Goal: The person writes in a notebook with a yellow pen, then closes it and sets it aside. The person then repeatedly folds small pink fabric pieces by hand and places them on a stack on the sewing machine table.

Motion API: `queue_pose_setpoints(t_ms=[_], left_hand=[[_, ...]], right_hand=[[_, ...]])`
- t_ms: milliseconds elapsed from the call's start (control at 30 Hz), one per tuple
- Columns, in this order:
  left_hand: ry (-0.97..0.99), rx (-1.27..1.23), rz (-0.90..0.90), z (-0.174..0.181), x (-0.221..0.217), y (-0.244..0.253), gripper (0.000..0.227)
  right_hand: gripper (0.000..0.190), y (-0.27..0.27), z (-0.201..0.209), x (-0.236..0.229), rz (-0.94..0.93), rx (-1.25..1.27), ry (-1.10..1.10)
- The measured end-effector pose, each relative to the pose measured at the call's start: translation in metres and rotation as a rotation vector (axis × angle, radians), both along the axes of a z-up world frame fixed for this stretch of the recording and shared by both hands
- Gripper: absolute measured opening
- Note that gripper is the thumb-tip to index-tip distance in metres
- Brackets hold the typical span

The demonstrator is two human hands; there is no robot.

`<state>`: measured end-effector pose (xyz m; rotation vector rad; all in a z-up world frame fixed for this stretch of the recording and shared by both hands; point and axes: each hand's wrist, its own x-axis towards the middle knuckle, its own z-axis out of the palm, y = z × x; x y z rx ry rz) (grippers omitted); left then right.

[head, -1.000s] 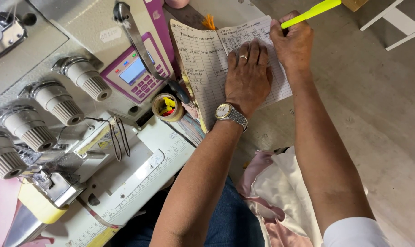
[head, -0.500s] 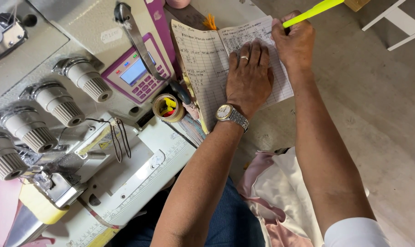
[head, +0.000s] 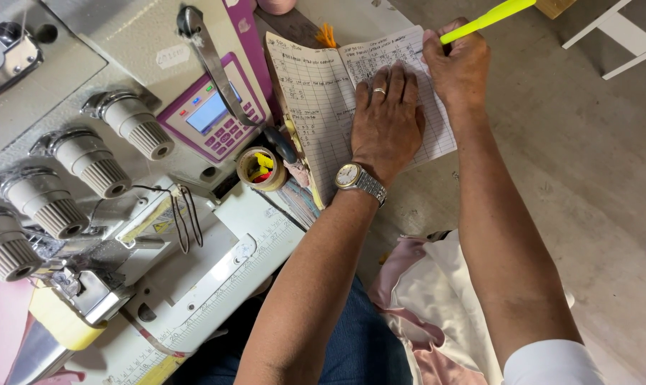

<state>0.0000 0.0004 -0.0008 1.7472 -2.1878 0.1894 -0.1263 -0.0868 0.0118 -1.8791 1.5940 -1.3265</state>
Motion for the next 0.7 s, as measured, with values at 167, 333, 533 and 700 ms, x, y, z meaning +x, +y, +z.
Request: queue_pose_setpoints(t_ms=[167,333,533,700], left_hand=[[0.006,-0.019,-0.003,0.001,0.001,0.001,0.058],[0.001,-0.019,-0.003,0.001,0.001,0.001,0.058],[-0.004,-0.033,0.007,0.004,0.001,0.001,0.057],[0.037,-0.060,0.004,0.000,0.000,0.000,0.055]], right_hand=[[0.019,-0.004,-0.006,-0.003,0.001,-0.064,0.038],[0.017,-0.002,-0.005,-0.003,0.017,-0.042,0.003],[0.016,0.011,0.010,0.001,-0.033,0.063,-0.075],[0.024,0.032,0.023,0.002,0.151,0.117,-0.193]])
